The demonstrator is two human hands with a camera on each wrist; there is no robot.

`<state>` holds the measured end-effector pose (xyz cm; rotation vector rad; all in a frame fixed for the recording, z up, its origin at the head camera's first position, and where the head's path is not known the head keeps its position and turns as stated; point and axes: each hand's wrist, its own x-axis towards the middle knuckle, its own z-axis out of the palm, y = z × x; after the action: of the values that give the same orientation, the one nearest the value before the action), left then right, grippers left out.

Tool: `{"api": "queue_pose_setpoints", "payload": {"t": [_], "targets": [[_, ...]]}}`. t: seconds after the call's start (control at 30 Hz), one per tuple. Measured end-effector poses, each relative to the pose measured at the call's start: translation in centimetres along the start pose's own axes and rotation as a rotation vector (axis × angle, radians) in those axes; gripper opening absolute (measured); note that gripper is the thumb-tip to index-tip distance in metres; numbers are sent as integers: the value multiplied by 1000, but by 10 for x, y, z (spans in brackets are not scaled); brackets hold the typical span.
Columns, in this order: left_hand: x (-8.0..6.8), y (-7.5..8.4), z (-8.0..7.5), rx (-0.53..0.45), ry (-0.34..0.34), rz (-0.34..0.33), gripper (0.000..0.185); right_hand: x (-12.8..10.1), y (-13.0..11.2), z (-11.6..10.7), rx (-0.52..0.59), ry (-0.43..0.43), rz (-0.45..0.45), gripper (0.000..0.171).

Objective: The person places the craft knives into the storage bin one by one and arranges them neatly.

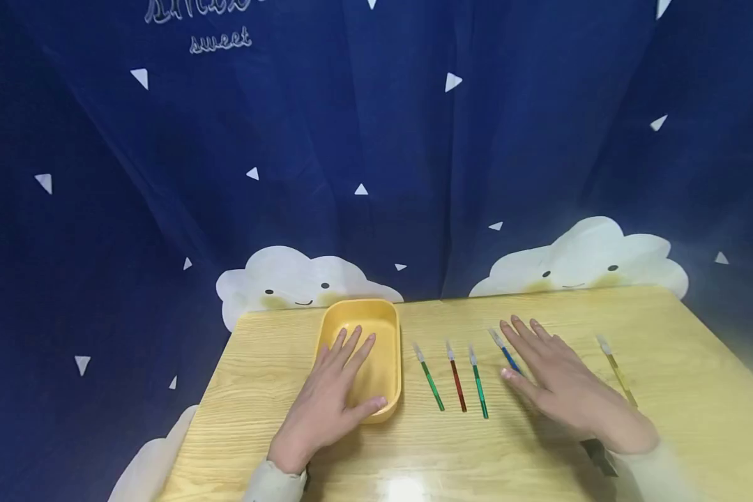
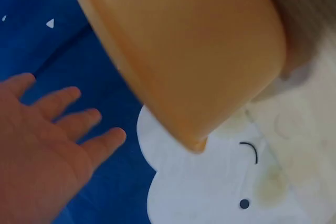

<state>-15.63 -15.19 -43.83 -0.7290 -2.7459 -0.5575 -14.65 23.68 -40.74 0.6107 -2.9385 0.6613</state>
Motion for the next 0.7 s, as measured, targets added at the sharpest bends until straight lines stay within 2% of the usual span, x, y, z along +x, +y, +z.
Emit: {"api": "queue_pose_setpoints", "payload": {"t": [0.17, 0.43, 0.7], "targets": [[-3, -6, 3, -63, 34, -77, 93, 2, 16, -3, 35, -6, 37, 71], [-10, -19, 8, -127, 65, -155, 90, 6, 48, -8, 33, -21, 123, 72], [-13, -33, 11, -198, 59, -210, 90, 4, 88, -15, 53, -55, 204, 75]]}}
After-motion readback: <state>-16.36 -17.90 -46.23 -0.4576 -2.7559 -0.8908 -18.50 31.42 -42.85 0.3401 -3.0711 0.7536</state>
